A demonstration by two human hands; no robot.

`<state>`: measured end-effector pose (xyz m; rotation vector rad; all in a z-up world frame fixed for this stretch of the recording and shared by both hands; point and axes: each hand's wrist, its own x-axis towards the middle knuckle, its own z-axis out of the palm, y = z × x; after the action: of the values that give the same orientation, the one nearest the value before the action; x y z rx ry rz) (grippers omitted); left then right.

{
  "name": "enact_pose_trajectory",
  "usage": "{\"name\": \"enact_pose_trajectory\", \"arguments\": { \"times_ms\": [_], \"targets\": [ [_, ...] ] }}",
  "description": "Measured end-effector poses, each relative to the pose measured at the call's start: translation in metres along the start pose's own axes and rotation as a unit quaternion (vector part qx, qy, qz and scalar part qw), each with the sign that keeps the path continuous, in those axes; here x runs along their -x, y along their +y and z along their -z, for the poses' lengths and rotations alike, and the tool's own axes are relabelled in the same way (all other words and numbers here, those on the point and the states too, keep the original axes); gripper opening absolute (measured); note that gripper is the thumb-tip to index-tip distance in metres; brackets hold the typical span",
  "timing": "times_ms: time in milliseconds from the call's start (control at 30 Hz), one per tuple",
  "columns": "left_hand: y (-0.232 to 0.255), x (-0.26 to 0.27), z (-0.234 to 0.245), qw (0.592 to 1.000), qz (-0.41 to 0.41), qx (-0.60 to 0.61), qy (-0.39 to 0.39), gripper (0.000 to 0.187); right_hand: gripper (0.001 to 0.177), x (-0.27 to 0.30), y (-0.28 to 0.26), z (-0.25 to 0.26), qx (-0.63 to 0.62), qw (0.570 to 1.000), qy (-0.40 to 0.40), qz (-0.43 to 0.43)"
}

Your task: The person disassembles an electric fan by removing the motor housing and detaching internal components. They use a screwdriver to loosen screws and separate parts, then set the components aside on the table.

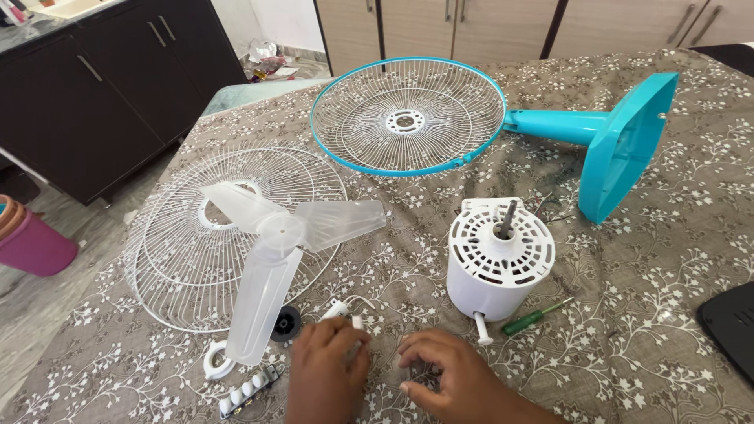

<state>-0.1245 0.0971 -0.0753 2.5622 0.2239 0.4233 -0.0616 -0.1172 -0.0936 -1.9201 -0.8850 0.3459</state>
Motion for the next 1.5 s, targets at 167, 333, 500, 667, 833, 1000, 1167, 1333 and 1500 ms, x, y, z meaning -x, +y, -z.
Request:
{"name": "enact_pose_trajectory", "arguments": {
  "times_ms": [167, 333, 500, 667, 833, 1000, 1167, 1333, 1500],
  "targets": [
    [-0.012, -0.041, 0.004, 0.997, -0.058, -0.008, 0.057, 0.015, 0.026, -0.001, -0.003, 0.004, -0.04, 0.998, 0.014, -0.043],
    [-0.023, -0.069, 0.0, 0.995, -0.079, -0.024, 0.053, 0.017, 0.025, -0.001, 0.0, 0.004, -0.033, 0.999, 0.022, -0.004],
    [-0.017, -0.065, 0.009, 0.993, -0.089, -0.077, -0.002, 0.024, 0.023, 0.0, 0.005, 0.005, -0.038, 0.999, 0.02, -0.006],
    [-0.006, -0.047, 0.029, 0.98, 0.055, -0.103, -0.163, 0.034, 0.023, 0.0, 0.005, 0.007, -0.049, 0.998, 0.012, -0.027],
    [-0.001, -0.042, 0.024, 0.968, 0.094, -0.136, -0.188, 0.027, 0.025, -0.001, 0.004, 0.007, -0.05, 0.998, 0.01, -0.032],
    [0.001, -0.041, 0.013, 0.974, 0.078, -0.146, -0.151, 0.02, 0.033, 0.001, 0.004, 0.009, -0.069, 0.995, -0.004, -0.067],
    [0.013, -0.022, -0.003, 0.994, 0.043, 0.038, -0.091, 0.017, 0.05, 0.004, 0.014, 0.0, -0.268, 0.953, 0.015, -0.138],
    [0.022, -0.008, -0.02, 0.988, -0.074, 0.128, -0.051, 0.028, 0.079, -0.003, 0.033, -0.006, -0.668, 0.706, 0.0, -0.236],
    [0.004, -0.016, -0.01, 0.996, 0.011, -0.07, 0.05, 0.032, 0.084, 0.001, 0.04, -0.005, -0.707, 0.659, -0.024, -0.253]
  ]
}}
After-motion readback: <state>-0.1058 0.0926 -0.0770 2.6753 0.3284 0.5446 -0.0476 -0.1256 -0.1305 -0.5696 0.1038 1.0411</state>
